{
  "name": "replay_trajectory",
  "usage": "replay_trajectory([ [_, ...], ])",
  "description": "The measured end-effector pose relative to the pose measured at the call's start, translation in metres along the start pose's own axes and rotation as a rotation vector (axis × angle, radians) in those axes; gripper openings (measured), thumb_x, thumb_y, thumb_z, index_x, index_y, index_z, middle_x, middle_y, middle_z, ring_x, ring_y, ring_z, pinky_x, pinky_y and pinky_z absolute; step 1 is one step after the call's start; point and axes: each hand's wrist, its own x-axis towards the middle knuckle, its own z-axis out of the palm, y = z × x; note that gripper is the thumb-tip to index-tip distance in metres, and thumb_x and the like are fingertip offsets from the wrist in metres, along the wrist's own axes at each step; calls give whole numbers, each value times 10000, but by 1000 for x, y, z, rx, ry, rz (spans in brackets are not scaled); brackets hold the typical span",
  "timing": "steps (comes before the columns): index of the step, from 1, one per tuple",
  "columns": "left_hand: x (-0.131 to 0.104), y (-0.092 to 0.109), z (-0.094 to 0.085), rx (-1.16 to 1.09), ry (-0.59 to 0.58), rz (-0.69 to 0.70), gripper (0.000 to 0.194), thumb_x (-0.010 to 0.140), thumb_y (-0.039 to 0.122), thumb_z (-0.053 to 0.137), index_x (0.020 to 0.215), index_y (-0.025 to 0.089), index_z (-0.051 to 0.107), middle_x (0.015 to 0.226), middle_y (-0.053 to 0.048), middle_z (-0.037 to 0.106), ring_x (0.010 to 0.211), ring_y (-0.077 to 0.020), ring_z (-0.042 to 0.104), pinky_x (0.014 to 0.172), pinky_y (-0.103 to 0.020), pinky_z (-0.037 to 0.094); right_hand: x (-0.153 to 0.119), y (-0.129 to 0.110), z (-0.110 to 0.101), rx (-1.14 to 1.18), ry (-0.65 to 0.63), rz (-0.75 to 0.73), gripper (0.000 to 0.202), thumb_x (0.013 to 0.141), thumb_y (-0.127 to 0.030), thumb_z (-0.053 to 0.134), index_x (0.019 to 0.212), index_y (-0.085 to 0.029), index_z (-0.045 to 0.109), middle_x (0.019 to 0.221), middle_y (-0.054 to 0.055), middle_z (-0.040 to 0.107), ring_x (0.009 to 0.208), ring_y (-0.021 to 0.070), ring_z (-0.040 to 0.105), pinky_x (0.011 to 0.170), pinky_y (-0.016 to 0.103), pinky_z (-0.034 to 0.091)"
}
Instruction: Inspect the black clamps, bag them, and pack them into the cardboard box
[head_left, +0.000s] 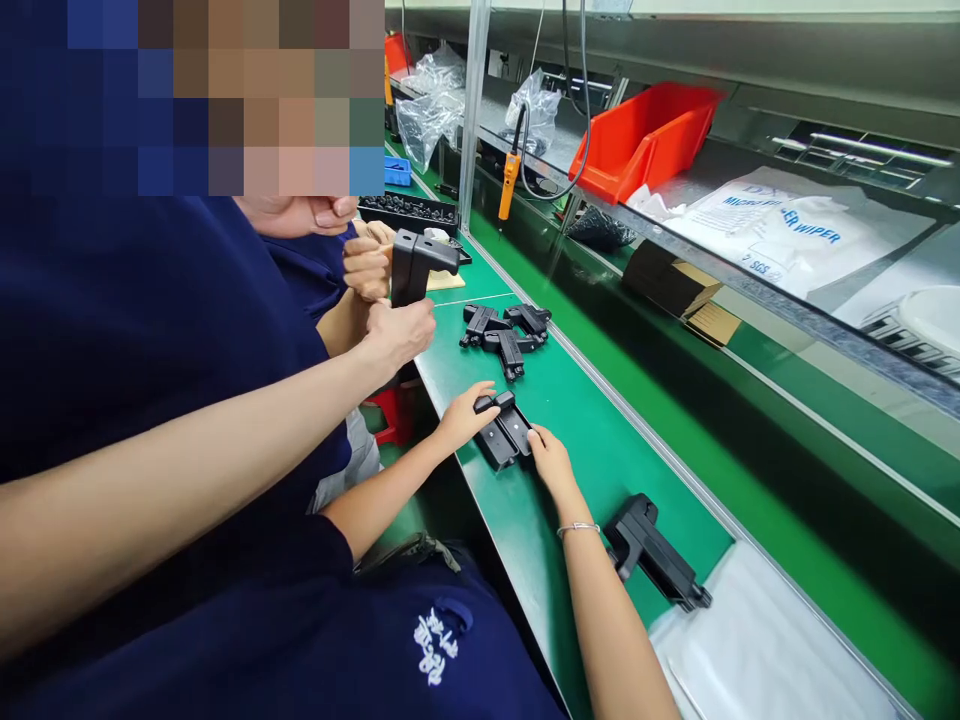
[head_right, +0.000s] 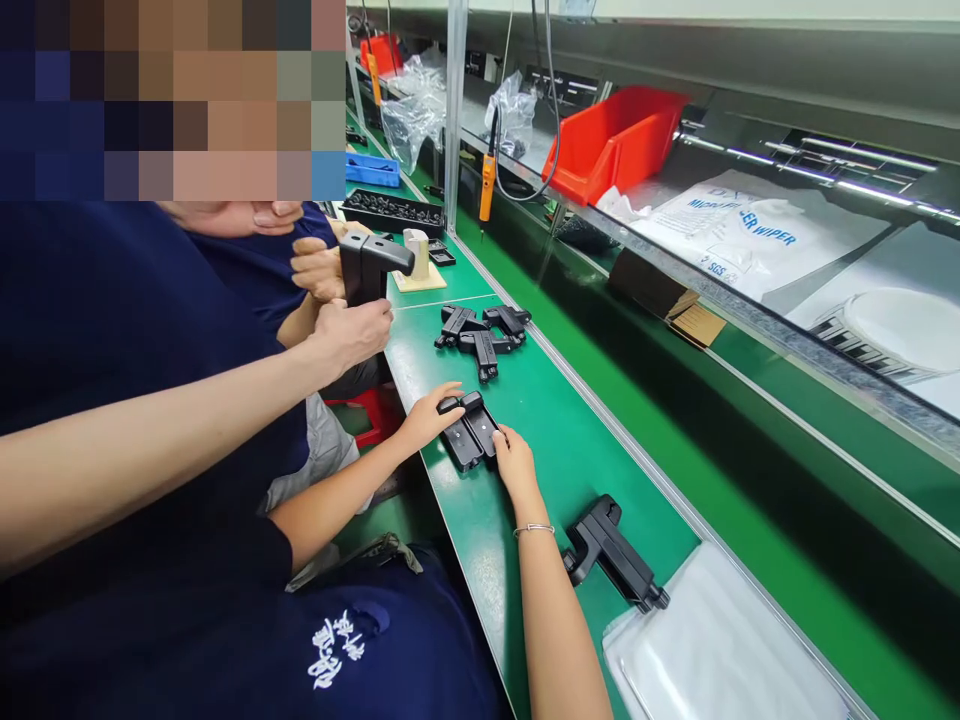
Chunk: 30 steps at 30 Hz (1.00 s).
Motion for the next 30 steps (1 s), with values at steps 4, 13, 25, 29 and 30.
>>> replay_trajectory([
  [4, 4, 5, -12, 144, -17, -2, 423, 875, 332, 608, 1289, 249, 578, 1250, -46, 676, 1132, -241, 641, 980, -365, 497, -20, -13, 11, -21, 142, -62, 549, 960, -353, 390, 1427, -66, 432, 1488, 205, 430, 1406, 279, 357, 1135, 471, 314],
  [13, 12, 17, -5, 410, -84, -16, 280, 935, 294, 512, 1176, 229, 639, 1080, -91, 696, 1019, -272, 657, 812, -339, 507, -60, -38, 23, -413, 31, -324, 551, 989, -361, 410, 1510, -196, 339, 1571, 142, 318, 1479, 325, 207, 1147, 626, 193],
  [25, 48, 21, -39, 425, 78, 48, 470, 867, 295, 609, 1290, 106, 529, 1329, -207, 557, 1278, -357, 486, 1070, -484, 379, -118, -6, -8, -154, 18, -226, 466, 990, -360, 397, 1397, -155, 494, 1412, 164, 537, 1303, 263, 516, 1078, 480, 437],
  [29, -9, 64, 27, 171, -95, 423, 320, 894, 304, 565, 1204, 236, 608, 1201, -61, 670, 1148, -230, 608, 1026, -366, 460, -149, 4, 7, -309, -121, -183, 458, 913, -229, 483, 1360, -146, 538, 1439, 172, 508, 1312, 326, 501, 1057, 554, 436],
  [30, -29, 74, 49, 105, -273, 565, 324, 882, 306, 586, 1199, 246, 615, 1203, -59, 675, 1145, -228, 616, 1017, -366, 470, -157, 5, 10, -336, -143, -184, 472, 887, -199, 501, 1354, -150, 546, 1429, 170, 520, 1314, 339, 497, 1057, 570, 429],
])
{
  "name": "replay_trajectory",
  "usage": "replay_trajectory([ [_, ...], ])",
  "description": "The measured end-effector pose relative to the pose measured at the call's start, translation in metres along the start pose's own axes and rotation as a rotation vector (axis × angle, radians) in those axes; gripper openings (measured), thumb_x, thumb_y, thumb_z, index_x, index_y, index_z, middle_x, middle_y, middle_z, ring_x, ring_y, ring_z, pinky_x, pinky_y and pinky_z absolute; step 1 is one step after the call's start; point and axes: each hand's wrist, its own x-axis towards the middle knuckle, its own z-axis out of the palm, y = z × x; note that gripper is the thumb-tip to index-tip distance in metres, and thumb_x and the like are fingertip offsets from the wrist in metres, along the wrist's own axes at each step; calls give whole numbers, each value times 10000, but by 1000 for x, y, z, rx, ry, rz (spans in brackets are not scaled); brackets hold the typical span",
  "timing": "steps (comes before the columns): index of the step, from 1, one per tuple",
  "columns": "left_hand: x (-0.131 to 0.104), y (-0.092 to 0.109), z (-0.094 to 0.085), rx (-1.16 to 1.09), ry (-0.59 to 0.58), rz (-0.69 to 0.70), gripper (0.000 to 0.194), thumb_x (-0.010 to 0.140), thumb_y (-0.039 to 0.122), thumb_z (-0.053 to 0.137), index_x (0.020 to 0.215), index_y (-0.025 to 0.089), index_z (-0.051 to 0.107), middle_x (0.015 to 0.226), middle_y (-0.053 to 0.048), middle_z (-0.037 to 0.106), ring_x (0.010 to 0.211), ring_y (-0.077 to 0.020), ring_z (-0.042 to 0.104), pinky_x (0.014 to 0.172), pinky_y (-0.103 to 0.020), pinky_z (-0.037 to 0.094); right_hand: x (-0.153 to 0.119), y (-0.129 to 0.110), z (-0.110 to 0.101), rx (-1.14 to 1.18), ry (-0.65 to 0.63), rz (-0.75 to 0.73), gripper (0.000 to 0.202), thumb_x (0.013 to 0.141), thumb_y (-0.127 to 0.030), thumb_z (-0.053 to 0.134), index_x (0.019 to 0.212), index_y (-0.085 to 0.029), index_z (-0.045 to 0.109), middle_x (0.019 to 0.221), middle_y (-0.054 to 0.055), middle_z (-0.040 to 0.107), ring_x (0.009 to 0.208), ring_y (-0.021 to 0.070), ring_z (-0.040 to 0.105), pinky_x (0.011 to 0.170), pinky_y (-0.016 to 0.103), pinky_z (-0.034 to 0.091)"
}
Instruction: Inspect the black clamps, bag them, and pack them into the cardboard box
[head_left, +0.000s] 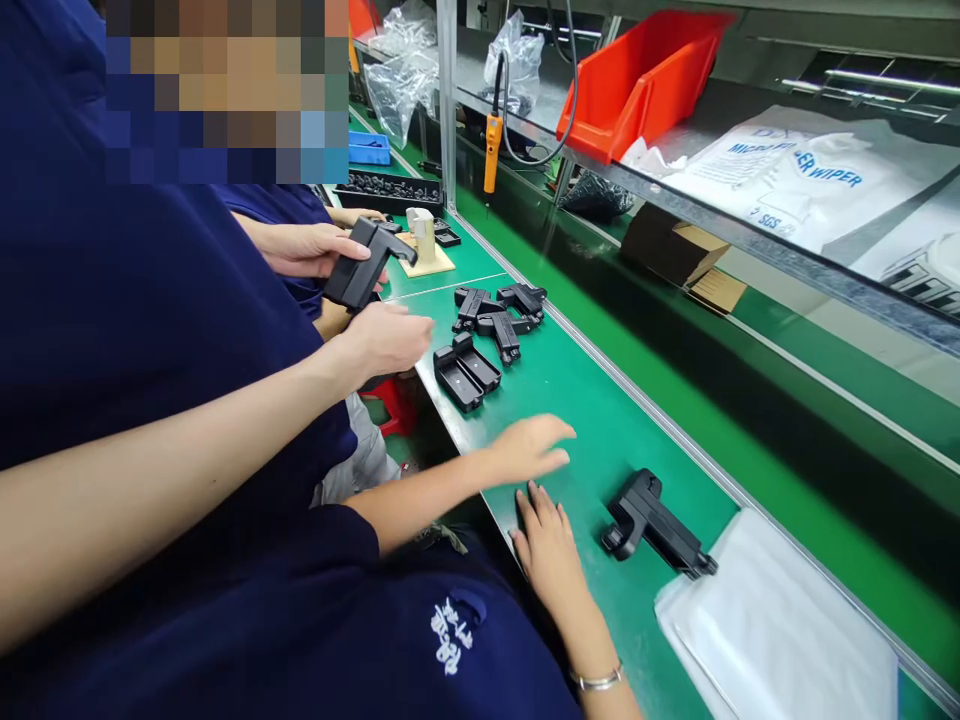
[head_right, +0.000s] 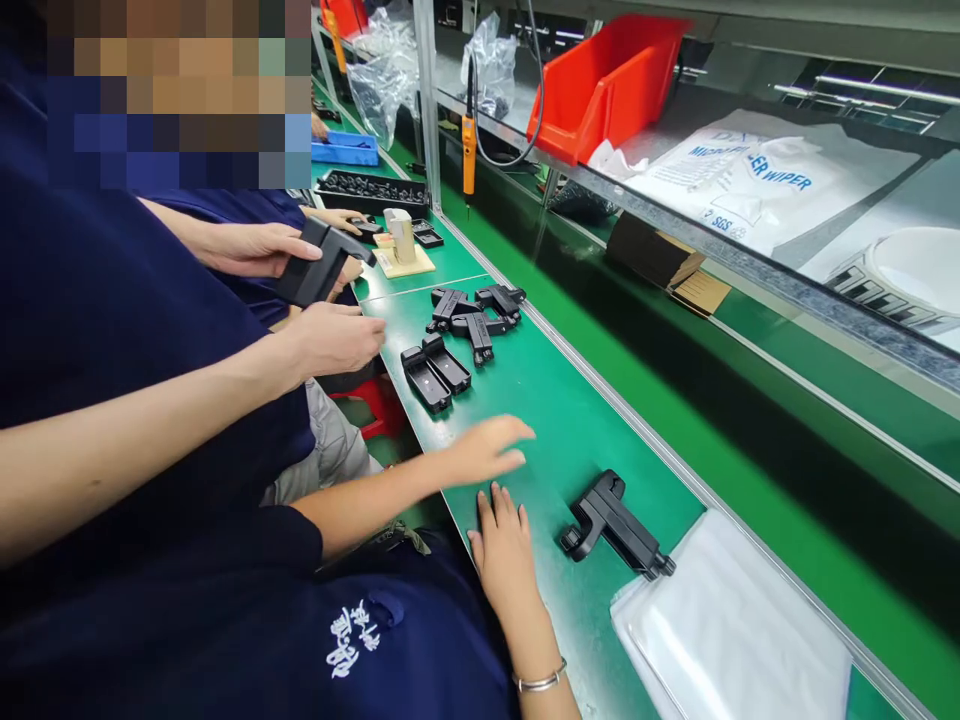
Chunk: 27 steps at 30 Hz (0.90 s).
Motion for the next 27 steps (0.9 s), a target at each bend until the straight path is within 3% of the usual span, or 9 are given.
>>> replay_trajectory([
  [1, -5, 17, 23, -64, -115, 120, 328, 872, 308, 602, 1194, 247, 622, 1228, -71, 669, 1167, -242, 608, 1030, -387, 462, -8, -1, 3, -12, -18, -4, 484, 865, -180, 516, 1347, -156, 555, 1406, 166, 545, 1310, 348, 500, 1057, 583, 424],
  [3, -17, 43, 61, -160, -273, 206, 340, 883, 291, 588, 1216, 230, 611, 1278, -94, 649, 1183, -246, 606, 1023, -383, 469, -29, -1, 6, -7, -40, -6, 506, 834, -177, 549, 1340, -172, 568, 1350, 151, 597, 1290, 366, 519, 1054, 602, 421],
  [5, -26, 56, 81, -235, -392, 189, 391, 896, 287, 565, 1279, 210, 568, 1297, -105, 638, 1166, -239, 622, 984, -354, 497, -55, 1, 7, 13, -34, 28, 537, 824, -191, 562, 1361, -200, 555, 1361, 134, 593, 1289, 379, 520, 1039, 617, 432],
  [8, -32, 58, 84, -285, -474, 128, 413, 898, 257, 542, 1304, 182, 546, 1263, -117, 651, 1141, -248, 637, 966, -359, 511, -101, 7, 5, 91, 15, 132, 510, 883, -232, 518, 1392, -240, 526, 1425, 102, 538, 1306, 349, 512, 1034, 593, 458],
  [12, -35, 54, 79, -298, -499, 99, 379, 884, 222, 538, 1262, 202, 564, 1250, -111, 647, 1159, -267, 617, 1000, -414, 492, -159, 16, -14, 261, 118, 344, 404, 964, -337, 452, 1333, -242, 584, 1319, 81, 634, 1212, 273, 607, 1019, 493, 508],
  [16, -33, 53, 80, -384, -459, 39, 428, 878, 198, 518, 1303, 240, 511, 1269, -94, 618, 1152, -242, 610, 1007, -417, 497, -188, 29, -46, 315, 292, 613, 415, 964, -436, 447, 1265, -222, 637, 1247, 89, 678, 1142, 260, 649, 976, 446, 544],
  [19, -21, 53, 81, -458, -382, -31, 444, 882, 204, 505, 1324, 229, 476, 1250, -104, 605, 1117, -225, 622, 984, -409, 513, -181, 49, -72, 292, 388, 673, 448, 953, -471, 437, 1238, -202, 654, 1227, 104, 683, 1137, 274, 645, 995, 466, 524],
  [23, 11, 54, 82, -449, -303, -112, 378, 879, 245, 503, 1253, 198, 528, 1164, -101, 625, 1046, -215, 644, 915, -390, 545, -135, 87, -98, 224, 443, 563, 457, 973, -416, 419, 1344, -195, 568, 1324, 122, 612, 1244, 273, 560, 1069, 479, 453],
  [27, 45, 57, 74, -388, -279, -119, 320, 884, 262, 474, 1173, 189, 591, 1053, -66, 667, 947, -184, 669, 864, -346, 561, -79, 110, -103, 101, 285, 455, 524, 910, -303, 574, 1413, -186, 485, 1440, 156, 492, 1339, 320, 430, 1102, 547, 384],
])
